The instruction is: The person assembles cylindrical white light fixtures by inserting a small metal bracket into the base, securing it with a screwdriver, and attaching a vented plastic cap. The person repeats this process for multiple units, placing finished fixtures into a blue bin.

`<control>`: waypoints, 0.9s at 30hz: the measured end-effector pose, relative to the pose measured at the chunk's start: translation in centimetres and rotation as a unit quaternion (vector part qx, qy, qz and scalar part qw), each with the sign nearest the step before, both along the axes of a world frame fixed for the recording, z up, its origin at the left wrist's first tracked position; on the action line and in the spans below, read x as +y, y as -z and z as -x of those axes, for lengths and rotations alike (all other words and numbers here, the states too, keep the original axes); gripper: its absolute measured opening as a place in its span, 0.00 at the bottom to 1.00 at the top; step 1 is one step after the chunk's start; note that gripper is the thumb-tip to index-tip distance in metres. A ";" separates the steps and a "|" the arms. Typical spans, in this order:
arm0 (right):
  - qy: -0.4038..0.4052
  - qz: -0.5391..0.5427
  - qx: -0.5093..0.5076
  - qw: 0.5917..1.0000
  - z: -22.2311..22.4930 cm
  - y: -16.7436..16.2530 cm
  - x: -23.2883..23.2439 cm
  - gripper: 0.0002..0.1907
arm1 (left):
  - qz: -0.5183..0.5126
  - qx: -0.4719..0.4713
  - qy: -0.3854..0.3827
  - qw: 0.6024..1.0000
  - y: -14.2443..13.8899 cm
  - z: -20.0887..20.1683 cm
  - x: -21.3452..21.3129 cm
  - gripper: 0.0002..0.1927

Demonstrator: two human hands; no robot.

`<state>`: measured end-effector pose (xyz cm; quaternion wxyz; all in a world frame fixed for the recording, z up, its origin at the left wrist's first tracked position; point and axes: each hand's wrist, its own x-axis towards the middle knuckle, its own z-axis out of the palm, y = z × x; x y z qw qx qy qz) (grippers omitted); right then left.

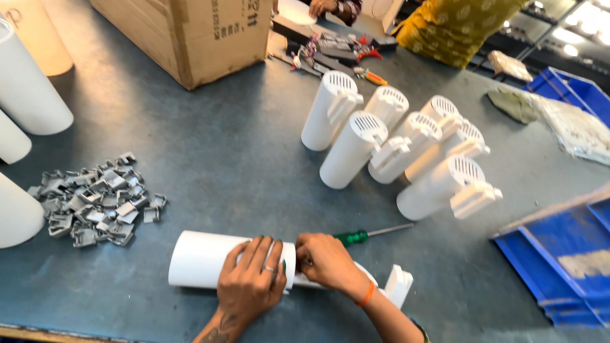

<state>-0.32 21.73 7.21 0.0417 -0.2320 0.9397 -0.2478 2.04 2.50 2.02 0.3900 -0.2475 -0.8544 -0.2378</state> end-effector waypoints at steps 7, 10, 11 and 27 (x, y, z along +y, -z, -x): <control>0.004 -0.023 -0.030 0.999 0.5 0.6 -0.2 0.04 | -0.011 -0.046 -0.002 0.999 2.9 0.0 0.6 0.19; 0.003 -0.002 -0.047 0.999 0.5 1.2 0.2 0.04 | 0.003 -0.038 0.007 0.999 5.2 0.7 0.8 0.18; 0.009 0.011 -0.064 0.998 0.4 1.5 0.4 0.05 | 0.019 -0.056 0.020 0.998 6.0 0.9 0.8 0.19; 0.089 0.016 -0.094 0.991 -0.1 2.6 0.0 0.07 | 0.057 -0.079 0.035 0.995 9.1 2.0 0.5 0.21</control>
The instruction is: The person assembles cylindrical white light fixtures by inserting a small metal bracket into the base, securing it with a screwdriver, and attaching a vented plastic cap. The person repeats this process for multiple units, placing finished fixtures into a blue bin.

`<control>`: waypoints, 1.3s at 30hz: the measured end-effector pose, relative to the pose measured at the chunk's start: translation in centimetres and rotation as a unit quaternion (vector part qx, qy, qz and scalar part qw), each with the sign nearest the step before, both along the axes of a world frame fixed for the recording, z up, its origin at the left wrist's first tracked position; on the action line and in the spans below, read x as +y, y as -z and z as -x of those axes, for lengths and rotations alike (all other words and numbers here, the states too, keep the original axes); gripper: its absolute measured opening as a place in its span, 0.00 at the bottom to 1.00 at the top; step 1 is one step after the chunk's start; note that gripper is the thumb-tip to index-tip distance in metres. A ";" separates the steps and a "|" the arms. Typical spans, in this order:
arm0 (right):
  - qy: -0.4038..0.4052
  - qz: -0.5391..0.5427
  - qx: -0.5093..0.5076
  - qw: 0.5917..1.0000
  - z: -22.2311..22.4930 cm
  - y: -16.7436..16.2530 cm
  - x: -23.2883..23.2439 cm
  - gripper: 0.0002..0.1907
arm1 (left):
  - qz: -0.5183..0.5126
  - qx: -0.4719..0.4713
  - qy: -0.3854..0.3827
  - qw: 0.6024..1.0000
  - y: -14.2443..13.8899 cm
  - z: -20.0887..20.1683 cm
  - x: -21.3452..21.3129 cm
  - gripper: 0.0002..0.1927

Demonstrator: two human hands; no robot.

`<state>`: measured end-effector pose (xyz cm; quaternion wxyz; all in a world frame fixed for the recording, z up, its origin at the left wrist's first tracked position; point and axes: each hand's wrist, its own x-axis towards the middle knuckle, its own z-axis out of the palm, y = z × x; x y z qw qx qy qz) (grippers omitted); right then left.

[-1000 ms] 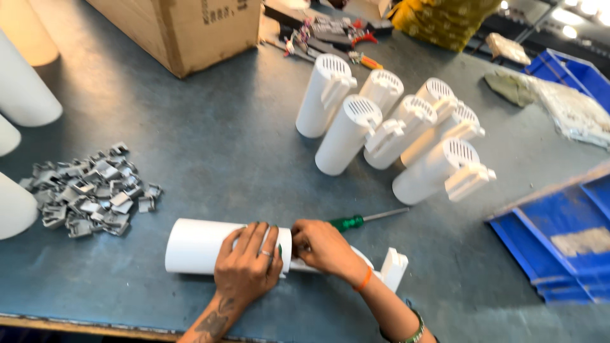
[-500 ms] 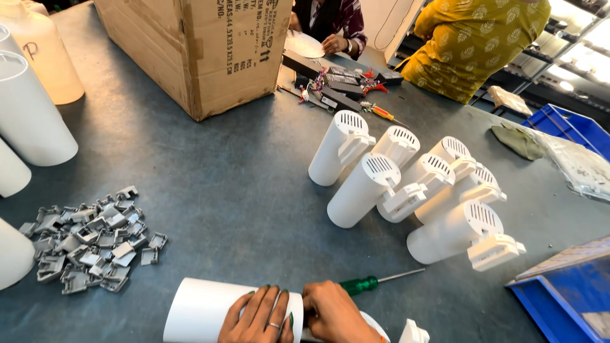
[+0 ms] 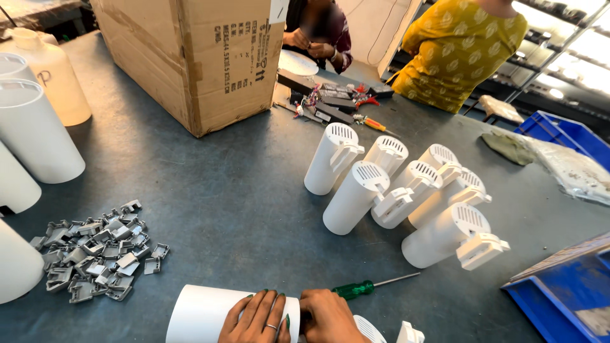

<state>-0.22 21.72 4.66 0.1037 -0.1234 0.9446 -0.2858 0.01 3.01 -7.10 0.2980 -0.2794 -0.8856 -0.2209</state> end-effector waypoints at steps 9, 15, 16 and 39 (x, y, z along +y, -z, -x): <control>-0.049 0.069 -0.020 0.996 0.2 4.3 2.4 0.24 | -0.014 0.061 -0.021 0.998 0.0 0.9 -0.1 0.19; -0.095 -0.026 0.072 0.993 1.0 9.2 3.9 0.17 | -0.013 0.077 -0.039 0.996 0.2 1.3 0.0 0.20; -0.062 -0.051 0.036 0.996 1.0 9.6 3.9 0.18 | -0.012 0.078 -0.043 0.996 0.1 1.3 0.1 0.20; -0.051 -0.071 0.186 0.979 1.6 19.2 4.1 0.15 | -0.025 0.087 -0.018 0.996 1.0 1.6 -0.4 0.19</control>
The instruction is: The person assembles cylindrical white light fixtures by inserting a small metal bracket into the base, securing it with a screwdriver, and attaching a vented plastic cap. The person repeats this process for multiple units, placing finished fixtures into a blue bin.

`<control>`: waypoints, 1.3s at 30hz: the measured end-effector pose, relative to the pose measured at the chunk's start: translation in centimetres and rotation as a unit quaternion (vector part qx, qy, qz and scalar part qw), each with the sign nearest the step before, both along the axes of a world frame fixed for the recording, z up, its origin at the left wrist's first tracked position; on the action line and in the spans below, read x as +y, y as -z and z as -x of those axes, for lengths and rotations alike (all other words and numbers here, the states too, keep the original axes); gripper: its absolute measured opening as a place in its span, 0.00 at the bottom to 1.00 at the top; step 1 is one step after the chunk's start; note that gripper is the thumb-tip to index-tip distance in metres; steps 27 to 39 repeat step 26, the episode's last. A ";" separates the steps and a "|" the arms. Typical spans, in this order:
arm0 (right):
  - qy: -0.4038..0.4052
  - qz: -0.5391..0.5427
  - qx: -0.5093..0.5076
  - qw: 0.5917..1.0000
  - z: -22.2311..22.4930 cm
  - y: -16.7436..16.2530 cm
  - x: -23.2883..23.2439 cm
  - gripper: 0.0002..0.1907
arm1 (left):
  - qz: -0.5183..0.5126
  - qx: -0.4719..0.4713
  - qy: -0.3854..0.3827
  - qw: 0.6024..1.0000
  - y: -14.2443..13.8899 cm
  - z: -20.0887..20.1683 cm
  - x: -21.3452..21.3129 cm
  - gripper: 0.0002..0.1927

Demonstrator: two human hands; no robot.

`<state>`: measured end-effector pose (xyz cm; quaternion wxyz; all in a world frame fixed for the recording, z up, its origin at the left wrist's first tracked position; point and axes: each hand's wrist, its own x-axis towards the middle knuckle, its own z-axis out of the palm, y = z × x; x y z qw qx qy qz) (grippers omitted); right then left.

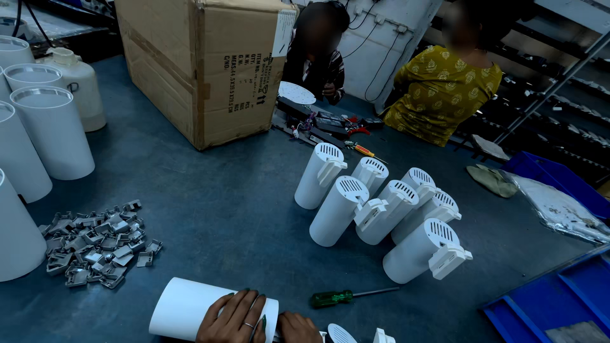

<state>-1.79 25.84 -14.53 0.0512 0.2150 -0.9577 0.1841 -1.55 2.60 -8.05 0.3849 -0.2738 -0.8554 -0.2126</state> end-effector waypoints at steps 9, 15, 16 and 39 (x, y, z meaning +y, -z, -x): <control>0.039 -0.023 0.046 0.998 -0.4 0.6 -0.1 0.12 | 0.007 -0.042 0.007 0.999 0.6 0.0 0.0 0.21; 0.051 -0.033 0.029 0.998 -0.4 0.5 -0.1 0.12 | 0.002 0.001 0.005 1.000 1.1 0.1 0.2 0.22; 0.055 -0.029 0.021 0.998 -0.5 0.5 -0.2 0.12 | 0.003 -0.001 0.005 1.000 1.1 0.1 0.1 0.22; 0.060 -0.039 -0.012 0.997 -0.6 1.0 0.1 0.13 | 0.008 -0.015 0.006 1.000 1.3 0.1 0.1 0.22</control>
